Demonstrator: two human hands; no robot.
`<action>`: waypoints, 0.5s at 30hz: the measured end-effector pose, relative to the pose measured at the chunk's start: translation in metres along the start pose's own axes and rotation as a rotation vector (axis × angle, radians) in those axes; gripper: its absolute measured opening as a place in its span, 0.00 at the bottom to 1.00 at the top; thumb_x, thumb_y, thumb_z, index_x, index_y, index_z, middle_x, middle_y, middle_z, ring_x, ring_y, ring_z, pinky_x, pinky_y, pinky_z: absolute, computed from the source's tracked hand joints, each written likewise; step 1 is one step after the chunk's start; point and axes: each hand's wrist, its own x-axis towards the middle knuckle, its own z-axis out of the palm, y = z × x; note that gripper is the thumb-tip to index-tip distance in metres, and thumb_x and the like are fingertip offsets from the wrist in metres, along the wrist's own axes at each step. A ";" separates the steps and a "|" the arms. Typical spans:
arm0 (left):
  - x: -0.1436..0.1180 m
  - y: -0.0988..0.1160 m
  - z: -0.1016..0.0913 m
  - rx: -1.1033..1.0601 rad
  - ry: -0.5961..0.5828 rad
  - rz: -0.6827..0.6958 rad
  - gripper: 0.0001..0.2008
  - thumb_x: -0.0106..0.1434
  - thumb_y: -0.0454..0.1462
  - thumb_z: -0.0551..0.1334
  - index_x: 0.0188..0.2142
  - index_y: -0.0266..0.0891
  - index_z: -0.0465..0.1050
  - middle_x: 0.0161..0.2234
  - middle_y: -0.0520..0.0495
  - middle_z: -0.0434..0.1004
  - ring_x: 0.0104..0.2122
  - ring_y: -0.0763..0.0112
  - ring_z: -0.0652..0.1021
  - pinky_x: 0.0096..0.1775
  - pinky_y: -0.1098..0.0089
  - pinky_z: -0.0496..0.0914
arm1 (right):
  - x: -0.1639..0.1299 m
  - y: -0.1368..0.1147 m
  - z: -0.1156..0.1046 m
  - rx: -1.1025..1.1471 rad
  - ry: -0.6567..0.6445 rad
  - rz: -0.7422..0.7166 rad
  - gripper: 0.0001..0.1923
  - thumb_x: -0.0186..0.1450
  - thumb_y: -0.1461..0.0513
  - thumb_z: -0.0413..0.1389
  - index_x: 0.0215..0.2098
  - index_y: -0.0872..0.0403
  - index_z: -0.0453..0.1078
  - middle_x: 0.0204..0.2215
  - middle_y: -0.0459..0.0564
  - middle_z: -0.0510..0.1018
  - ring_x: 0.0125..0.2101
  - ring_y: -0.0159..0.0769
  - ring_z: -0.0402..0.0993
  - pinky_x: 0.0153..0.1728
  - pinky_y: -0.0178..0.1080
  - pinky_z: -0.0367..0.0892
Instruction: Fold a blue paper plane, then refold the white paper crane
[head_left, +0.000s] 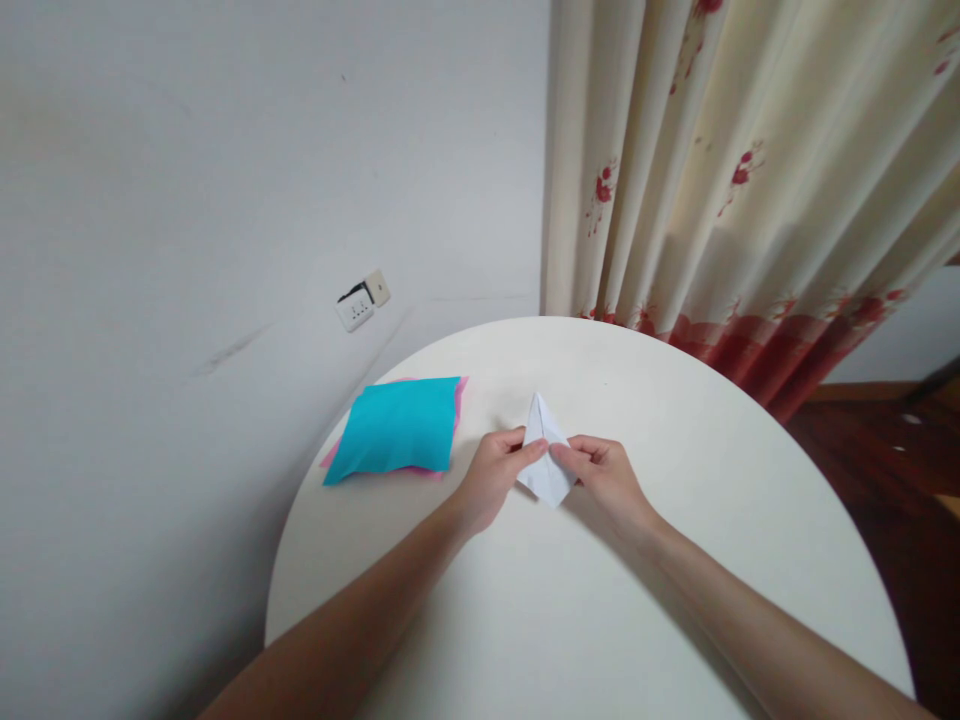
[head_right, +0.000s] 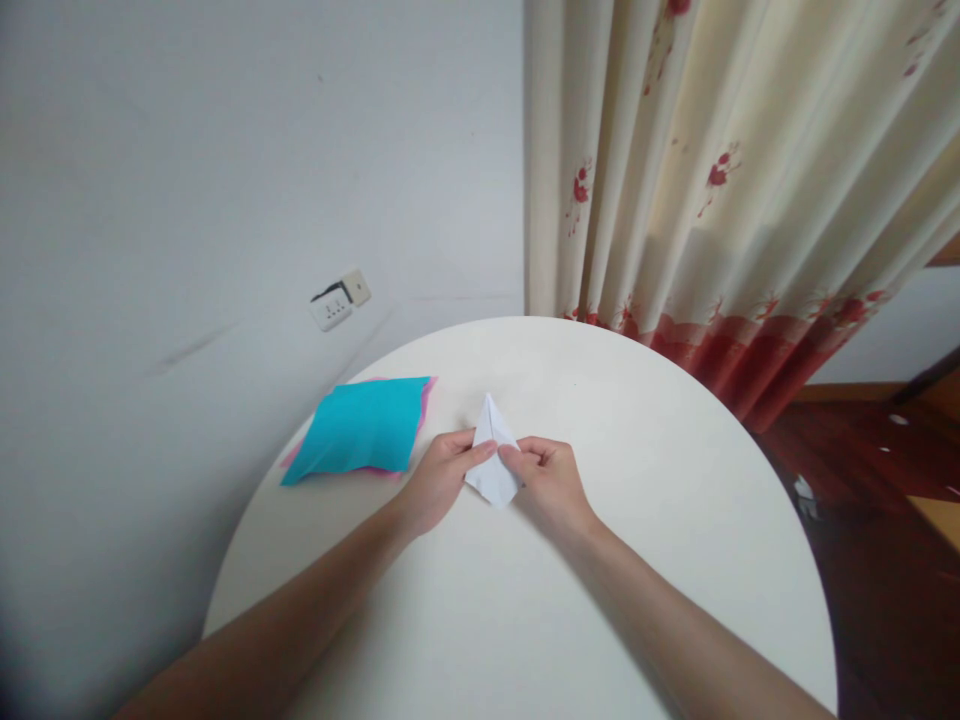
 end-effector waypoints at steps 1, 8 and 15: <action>0.000 0.000 0.000 -0.024 0.003 -0.007 0.18 0.56 0.47 0.70 0.37 0.33 0.81 0.30 0.44 0.79 0.29 0.67 0.76 0.33 0.70 0.68 | 0.000 0.001 0.000 0.004 -0.031 0.005 0.21 0.52 0.47 0.66 0.26 0.58 0.77 0.21 0.49 0.77 0.22 0.32 0.67 0.24 0.35 0.59; 0.002 0.001 -0.001 -0.046 0.011 -0.034 0.19 0.57 0.49 0.69 0.35 0.32 0.80 0.29 0.44 0.78 0.28 0.68 0.75 0.33 0.69 0.67 | 0.001 0.008 -0.003 -0.071 -0.073 0.045 0.18 0.49 0.52 0.68 0.25 0.59 0.76 0.19 0.46 0.74 0.19 0.30 0.64 0.22 0.34 0.54; 0.005 0.002 -0.005 0.069 0.111 0.090 0.17 0.58 0.48 0.68 0.29 0.35 0.78 0.28 0.48 0.75 0.31 0.69 0.73 0.33 0.71 0.66 | -0.001 0.007 0.000 -0.018 -0.142 0.089 0.18 0.50 0.52 0.68 0.28 0.59 0.78 0.21 0.46 0.75 0.21 0.30 0.65 0.25 0.34 0.56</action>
